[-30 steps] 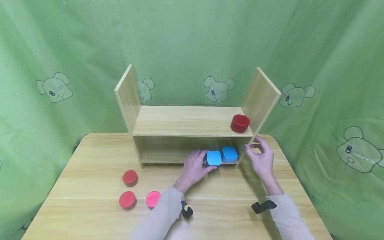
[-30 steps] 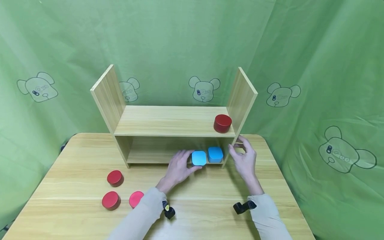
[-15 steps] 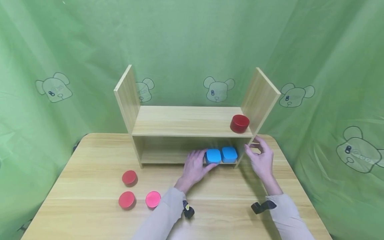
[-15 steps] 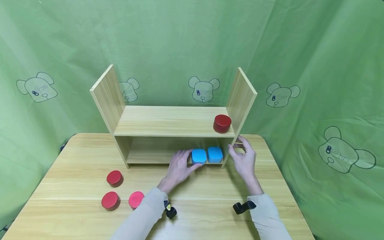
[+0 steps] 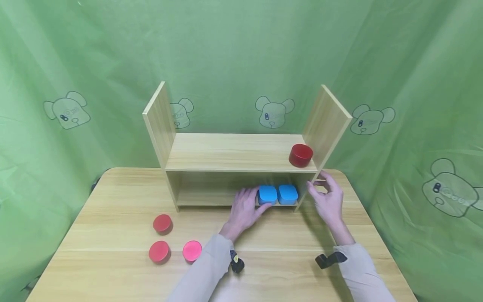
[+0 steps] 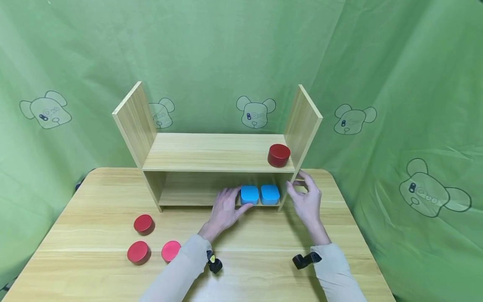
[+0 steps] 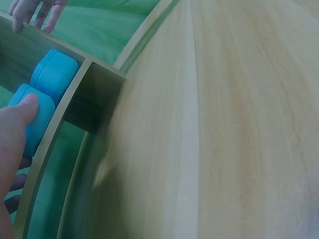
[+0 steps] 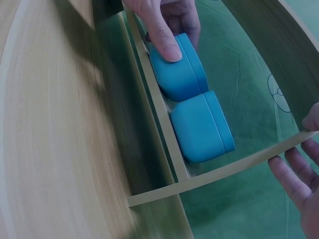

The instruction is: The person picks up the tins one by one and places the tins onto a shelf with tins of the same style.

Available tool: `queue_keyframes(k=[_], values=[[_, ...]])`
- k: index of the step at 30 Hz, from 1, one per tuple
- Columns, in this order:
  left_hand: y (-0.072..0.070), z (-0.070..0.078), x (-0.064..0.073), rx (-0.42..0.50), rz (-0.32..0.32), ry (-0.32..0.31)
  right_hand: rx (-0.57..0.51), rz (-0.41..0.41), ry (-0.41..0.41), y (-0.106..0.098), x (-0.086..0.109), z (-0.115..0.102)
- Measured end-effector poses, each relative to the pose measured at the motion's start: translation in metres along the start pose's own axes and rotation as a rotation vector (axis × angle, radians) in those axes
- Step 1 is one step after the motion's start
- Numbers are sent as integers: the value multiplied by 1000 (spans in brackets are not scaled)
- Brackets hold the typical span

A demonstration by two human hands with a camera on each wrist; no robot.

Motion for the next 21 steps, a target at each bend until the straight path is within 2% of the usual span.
queue_keyframes(k=[12, 15, 21], values=[[0, -1, -1, 50, -23, 11, 8, -3, -13, 0, 0, -1], [-2, -2, 2, 65, -30, 11, 6, -4, -7, 0, 0, -1], [-10, -4, 15, 85, -90, -37, 12, -2, 0, -1, 0, 0]])
Point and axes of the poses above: each hand's wrist, its own x-axis away from the middle knuckle, its own y-axis out of the palm, z = x × y, the point moved 4 cm from there along -x, towards the middle knuckle, and after that the axes turned 14 degrees about -x, right-handed, at the moved point
